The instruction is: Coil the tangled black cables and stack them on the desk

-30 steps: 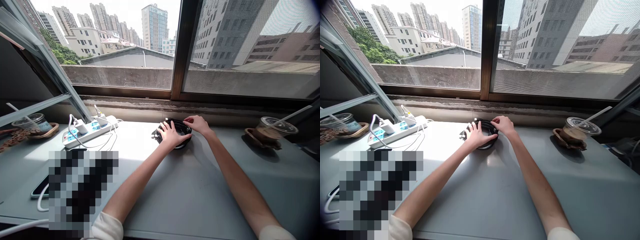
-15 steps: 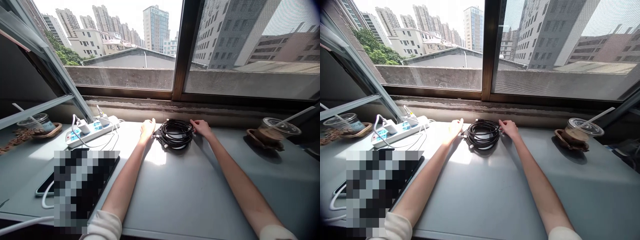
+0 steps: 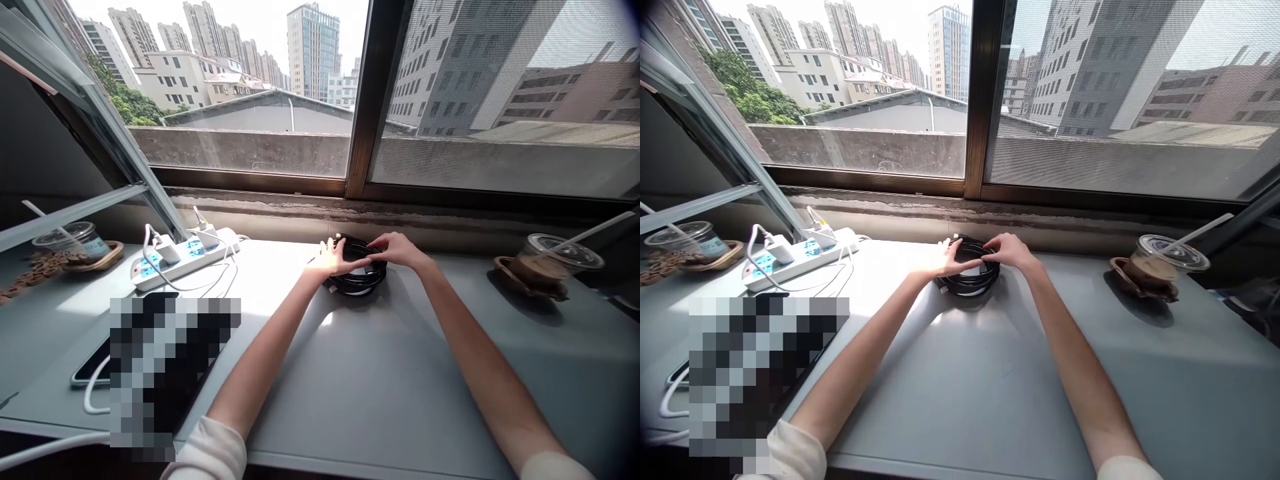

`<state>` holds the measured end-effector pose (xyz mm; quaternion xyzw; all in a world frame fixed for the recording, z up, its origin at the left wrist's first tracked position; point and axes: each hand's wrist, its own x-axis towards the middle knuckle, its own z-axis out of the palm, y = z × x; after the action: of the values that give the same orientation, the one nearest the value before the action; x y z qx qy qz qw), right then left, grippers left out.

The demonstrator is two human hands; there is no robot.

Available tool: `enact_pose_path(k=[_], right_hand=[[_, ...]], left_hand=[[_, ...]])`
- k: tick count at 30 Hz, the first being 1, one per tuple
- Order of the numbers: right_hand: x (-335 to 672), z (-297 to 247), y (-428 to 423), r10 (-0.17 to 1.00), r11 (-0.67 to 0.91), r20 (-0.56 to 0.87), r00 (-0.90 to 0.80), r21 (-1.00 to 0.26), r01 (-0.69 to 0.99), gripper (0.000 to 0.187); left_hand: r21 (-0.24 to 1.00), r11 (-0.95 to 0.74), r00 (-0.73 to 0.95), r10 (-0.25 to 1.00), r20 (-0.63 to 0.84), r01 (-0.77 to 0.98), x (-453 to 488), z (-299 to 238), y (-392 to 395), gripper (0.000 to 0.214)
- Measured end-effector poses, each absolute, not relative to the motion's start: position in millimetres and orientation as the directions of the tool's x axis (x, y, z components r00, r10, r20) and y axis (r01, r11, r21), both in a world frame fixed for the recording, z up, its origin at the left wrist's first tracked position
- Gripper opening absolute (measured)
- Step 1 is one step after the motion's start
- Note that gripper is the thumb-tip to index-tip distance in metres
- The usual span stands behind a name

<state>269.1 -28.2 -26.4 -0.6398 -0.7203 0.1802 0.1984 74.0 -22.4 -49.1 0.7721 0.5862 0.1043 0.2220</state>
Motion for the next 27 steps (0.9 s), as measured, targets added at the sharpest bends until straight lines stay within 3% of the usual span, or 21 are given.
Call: enact_pose_path(k=[5, 12, 22, 27], right_hand=[[254, -20, -34, 0.997, 0.032, 0.081, -0.003, -0.361, 0.932, 0.026], [247, -4, -44, 0.997, -0.015, 0.065, 0.035, -0.284, 0.959, 0.021], [255, 11, -51, 0.980, -0.197, -0.069, 0.185, -0.338, 0.920, 0.017], [258, -1, -44, 0.959, -0.278, -0.054, 0.280, -0.395, 0.876, 0.024]], left_hand=[[0.432, -0.282, 0.359, 0.927, -0.108, 0.857, 82, -34, -43, 0.103], [0.396, -0.260, 0.357, 0.914, -0.192, 0.881, 89, -28, -51, 0.120], [0.402, -0.237, 0.332, 0.925, -0.185, 0.885, 90, -39, -41, 0.128], [0.409, -0.246, 0.342, 0.922, -0.180, 0.879, 90, -42, -38, 0.128]])
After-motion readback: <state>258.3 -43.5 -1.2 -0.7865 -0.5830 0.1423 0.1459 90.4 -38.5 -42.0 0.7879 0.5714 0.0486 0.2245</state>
